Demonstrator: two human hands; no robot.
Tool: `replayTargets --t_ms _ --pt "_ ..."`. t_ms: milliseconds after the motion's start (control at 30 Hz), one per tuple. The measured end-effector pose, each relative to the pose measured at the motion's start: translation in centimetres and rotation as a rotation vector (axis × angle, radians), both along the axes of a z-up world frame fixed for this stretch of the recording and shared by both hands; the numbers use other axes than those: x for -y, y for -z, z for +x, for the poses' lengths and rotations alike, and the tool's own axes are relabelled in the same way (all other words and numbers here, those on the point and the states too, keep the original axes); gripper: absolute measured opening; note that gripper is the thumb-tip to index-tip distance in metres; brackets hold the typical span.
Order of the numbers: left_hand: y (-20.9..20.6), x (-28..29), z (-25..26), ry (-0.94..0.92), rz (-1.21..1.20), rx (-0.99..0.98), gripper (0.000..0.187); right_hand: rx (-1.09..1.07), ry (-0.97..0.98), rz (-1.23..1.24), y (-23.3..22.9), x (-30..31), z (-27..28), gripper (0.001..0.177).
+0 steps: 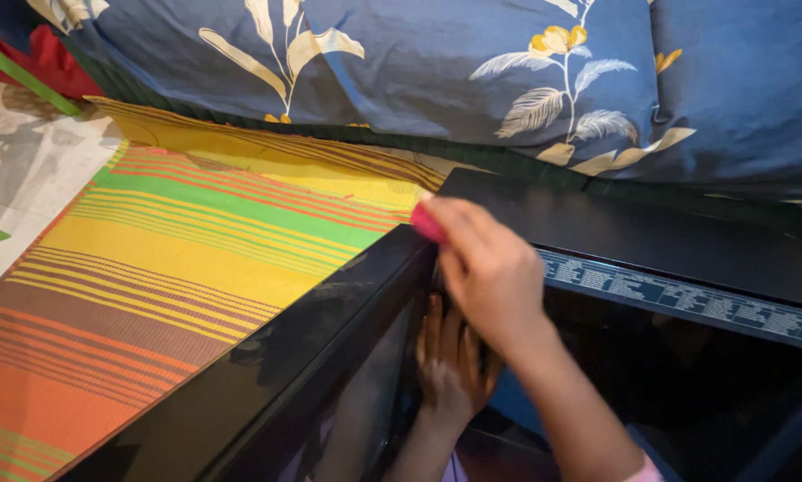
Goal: The person scrubs the interior and exterior surfaces of a black microwave using a purple toothbrush, then wipes the surfaces with a red cloth. The person cleans the door frame, control panel area, and interior walls and floor of the microwave.
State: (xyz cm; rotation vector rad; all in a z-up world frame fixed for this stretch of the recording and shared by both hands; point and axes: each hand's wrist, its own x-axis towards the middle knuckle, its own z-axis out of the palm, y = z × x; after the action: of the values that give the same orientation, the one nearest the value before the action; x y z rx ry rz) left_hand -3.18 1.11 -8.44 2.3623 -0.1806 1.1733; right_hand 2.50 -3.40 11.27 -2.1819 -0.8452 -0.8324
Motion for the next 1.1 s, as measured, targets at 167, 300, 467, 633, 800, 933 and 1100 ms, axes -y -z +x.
replayTargets --t_ms 167,300,467,633,800,933,1100 --pt "-0.1 -0.1 0.2 0.015 -0.089 0.138 0.056 0.006 0.001 0.06 2.0 0.4 -0.4 0.052" --pt "0.2 -0.5 -0.2 0.122 -0.251 0.301 0.054 -0.166 0.001 0.101 2.5 1.8 -1.5 0.048" --pt "1.1 -0.4 -0.2 0.209 -0.332 0.408 0.06 -0.212 0.022 0.317 4.5 3.2 -3.0 0.05" --pt "2.0 -0.4 -0.2 0.231 -0.349 0.472 0.058 -0.088 -0.034 0.44 7.6 1.8 -2.5 0.054" --pt "2.2 -0.2 -0.2 0.273 -0.455 0.467 0.059 0.066 0.124 0.225 7.7 0.8 -2.0 0.045" --pt "2.5 -0.2 -0.1 0.305 -0.502 0.514 0.057 0.049 0.132 0.228 7.3 -0.3 -2.0 0.034" --pt "3.0 0.3 -0.3 0.354 -0.604 0.637 0.052 0.001 0.177 0.165 6.6 -0.5 -2.4 0.025"
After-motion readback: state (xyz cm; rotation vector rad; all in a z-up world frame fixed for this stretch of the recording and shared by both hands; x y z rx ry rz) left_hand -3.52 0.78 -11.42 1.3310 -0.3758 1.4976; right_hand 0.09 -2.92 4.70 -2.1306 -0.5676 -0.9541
